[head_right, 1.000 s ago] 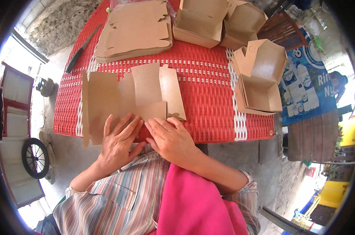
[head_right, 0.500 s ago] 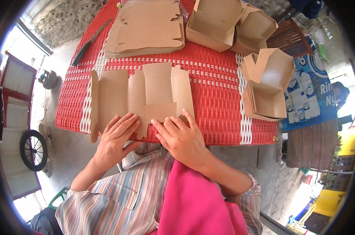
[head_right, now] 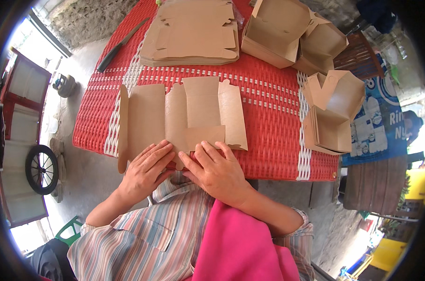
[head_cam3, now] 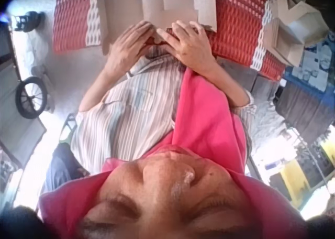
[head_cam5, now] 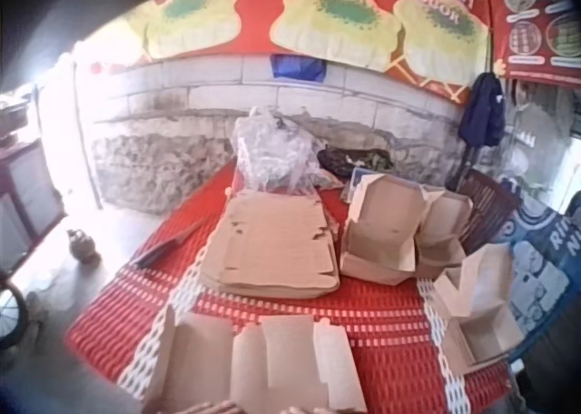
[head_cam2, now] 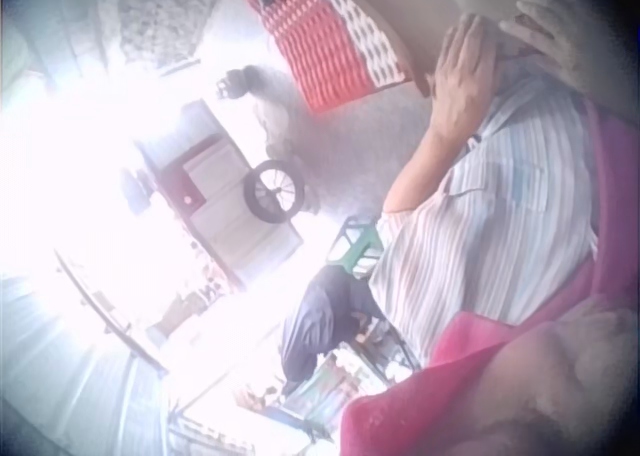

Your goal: The person assembles flat cardboard food containers by folding the sides and interlocking the tabs to form a box shape. They handle the cardboard pieces by hand, folding them into a three-dimensional container and stacking the finished boxes on the table.

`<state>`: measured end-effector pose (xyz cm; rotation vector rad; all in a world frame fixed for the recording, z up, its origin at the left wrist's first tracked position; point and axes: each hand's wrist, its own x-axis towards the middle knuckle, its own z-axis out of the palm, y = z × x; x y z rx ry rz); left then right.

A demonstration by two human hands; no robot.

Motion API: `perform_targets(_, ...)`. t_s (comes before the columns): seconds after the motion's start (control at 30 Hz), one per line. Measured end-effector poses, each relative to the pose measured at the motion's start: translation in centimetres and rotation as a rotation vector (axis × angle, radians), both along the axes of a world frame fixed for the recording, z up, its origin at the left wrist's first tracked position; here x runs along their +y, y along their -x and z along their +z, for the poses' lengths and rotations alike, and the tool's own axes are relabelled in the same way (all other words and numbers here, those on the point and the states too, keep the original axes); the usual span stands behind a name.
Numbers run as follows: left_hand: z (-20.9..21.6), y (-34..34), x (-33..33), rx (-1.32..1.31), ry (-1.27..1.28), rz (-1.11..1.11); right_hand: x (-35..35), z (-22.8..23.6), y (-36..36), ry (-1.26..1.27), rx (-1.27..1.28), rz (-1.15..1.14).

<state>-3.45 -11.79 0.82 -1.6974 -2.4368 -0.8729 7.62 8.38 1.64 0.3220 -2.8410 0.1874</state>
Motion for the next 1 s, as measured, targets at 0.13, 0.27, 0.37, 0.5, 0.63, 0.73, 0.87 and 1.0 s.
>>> perform_targets(0.13,0.6,0.1,-1.6,-0.017,0.005,0.024,0.3,0.0,1.0,0.071,0.025,0.116)
perform_targets(0.27,0.5,0.0,-2.8,0.008,-0.041,0.055,1.0,0.3,2.5,0.148,0.041,0.206)
perform_targets(0.37,0.8,-0.1,-2.4,-0.027,-0.072,0.087,1.0,1.0,3.8,0.127,0.018,0.223)
perform_targets(0.5,1.8,0.3,-1.9,-0.144,-0.112,0.128,1.0,0.8,5.7,0.144,0.030,0.193)
perform_targets(0.63,2.3,1.0,-1.6,-0.192,-0.107,0.188,0.5,-0.3,6.6,0.247,-0.015,0.132)
perform_targets(0.73,1.9,1.6,-1.0,-0.214,-0.096,0.253,0.3,-0.7,6.6,0.337,-0.024,0.083)
perform_targets(0.87,1.6,2.1,-0.4,-0.200,-0.080,0.295,-0.5,-0.3,6.4,0.318,-0.019,-0.008)
perform_targets(1.0,1.7,2.2,-0.1,-0.174,-0.045,0.337,-0.3,0.2,5.7,0.128,-0.035,0.069)
